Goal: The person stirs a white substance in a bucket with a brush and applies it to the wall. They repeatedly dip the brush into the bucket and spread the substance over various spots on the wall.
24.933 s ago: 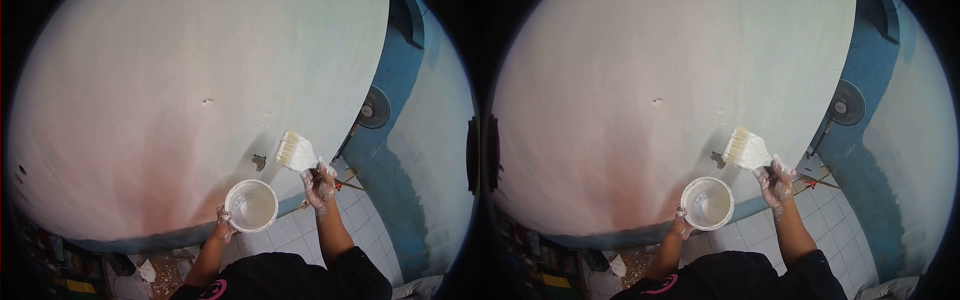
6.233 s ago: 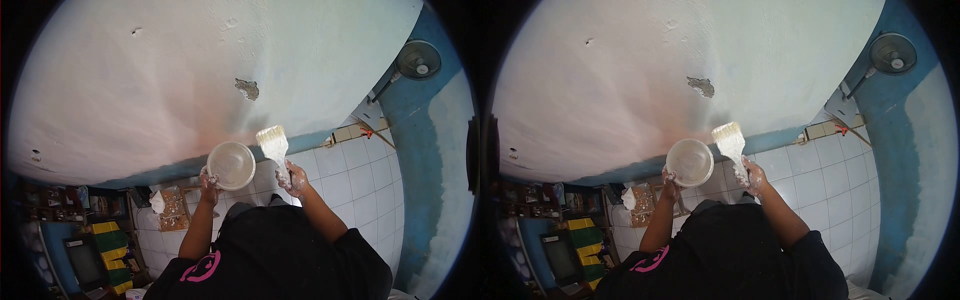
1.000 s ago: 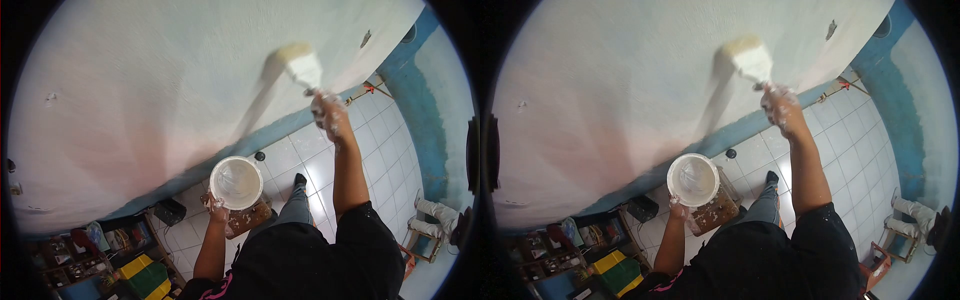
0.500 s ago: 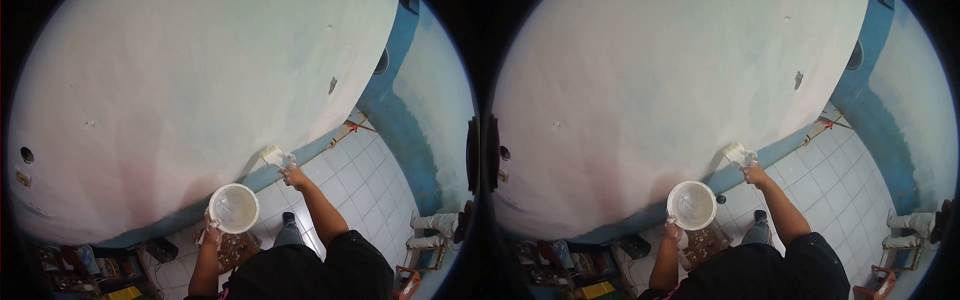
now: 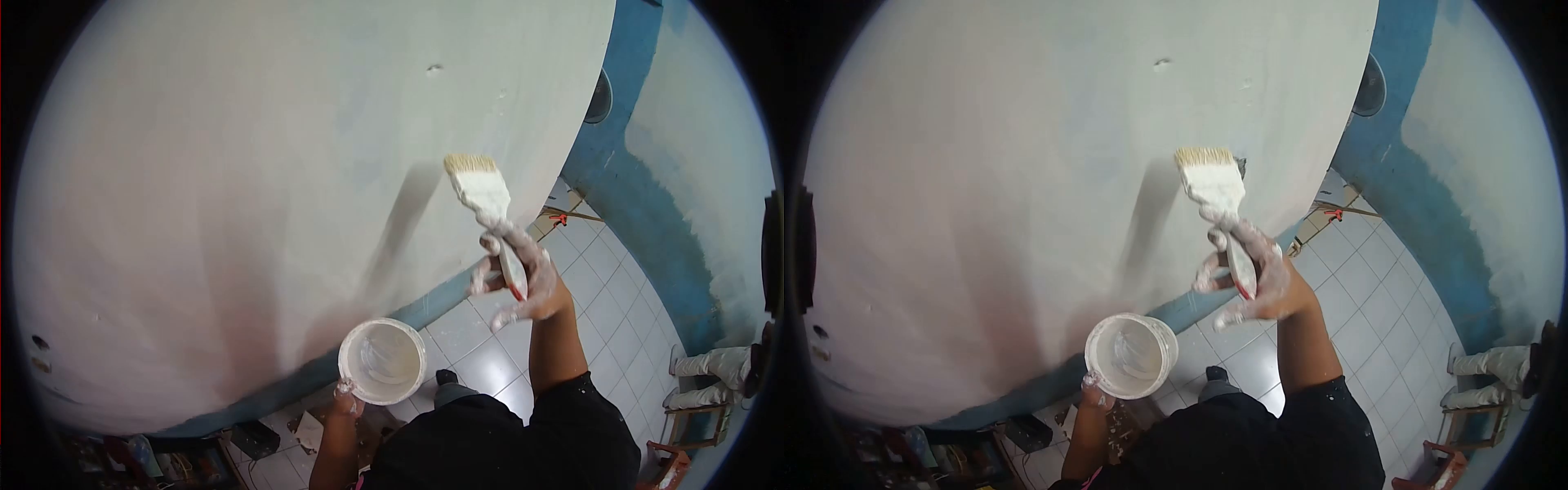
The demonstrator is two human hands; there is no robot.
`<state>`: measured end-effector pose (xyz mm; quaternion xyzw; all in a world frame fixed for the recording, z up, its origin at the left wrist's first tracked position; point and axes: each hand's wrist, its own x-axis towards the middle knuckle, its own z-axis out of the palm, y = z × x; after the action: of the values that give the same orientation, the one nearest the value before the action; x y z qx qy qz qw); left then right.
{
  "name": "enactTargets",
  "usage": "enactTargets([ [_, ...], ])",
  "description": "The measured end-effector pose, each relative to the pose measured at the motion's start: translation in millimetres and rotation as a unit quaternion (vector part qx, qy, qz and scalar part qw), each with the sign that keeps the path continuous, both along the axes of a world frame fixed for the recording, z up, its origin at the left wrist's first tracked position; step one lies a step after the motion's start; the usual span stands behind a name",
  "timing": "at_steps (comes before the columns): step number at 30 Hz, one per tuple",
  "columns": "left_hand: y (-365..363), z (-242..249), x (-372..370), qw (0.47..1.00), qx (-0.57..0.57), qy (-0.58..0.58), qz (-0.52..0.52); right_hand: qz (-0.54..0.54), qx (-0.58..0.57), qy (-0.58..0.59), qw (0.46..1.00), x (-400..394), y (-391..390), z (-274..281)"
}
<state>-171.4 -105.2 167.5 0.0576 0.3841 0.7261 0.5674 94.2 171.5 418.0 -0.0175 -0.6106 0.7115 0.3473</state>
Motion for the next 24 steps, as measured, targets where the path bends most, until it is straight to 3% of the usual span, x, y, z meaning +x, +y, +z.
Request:
enactTargets([
  [1,18,-4,4,1.0,0.001,0.011,-0.011,0.016,0.026,0.011,0.999,9,17,-10],
  [4,67,-4,23,0.999,0.021,0.017,-0.037,0.021,-0.038,0.048,0.998,28,52,-29],
  [7,105,-4,40,0.999,0.005,0.012,-0.031,-0.105,0.026,0.007,0.994,37,90,-48],
  [8,114,-4,44,0.999,-0.004,0.0,-0.037,-0.215,0.078,-0.02,0.973,37,96,-46],
  [11,148,6,59,0.998,0.005,0.064,-0.024,-0.298,0.113,-0.121,0.94,46,114,-54],
  [12,156,8,61,0.998,0.009,0.066,-0.023,-0.286,0.198,-0.064,0.935,44,128,-52],
  [15,157,4,58,0.999,0.022,0.029,-0.031,-0.272,0.089,-0.057,0.957,39,127,-34],
  [16,158,10,58,0.998,0.025,0.054,-0.034,-0.265,0.12,-0.023,0.957,35,128,-22],
  [21,165,30,66,0.997,-0.036,0.069,0.01,-0.375,0.268,0.107,0.881,4,172,28],
  [22,163,21,64,0.997,-0.031,0.059,0.026,-0.361,0.189,0.097,0.908,-3,184,25],
  [24,164,14,63,0.998,-0.017,0.045,0.047,-0.381,0.184,0.09,0.902,-14,199,8],
])
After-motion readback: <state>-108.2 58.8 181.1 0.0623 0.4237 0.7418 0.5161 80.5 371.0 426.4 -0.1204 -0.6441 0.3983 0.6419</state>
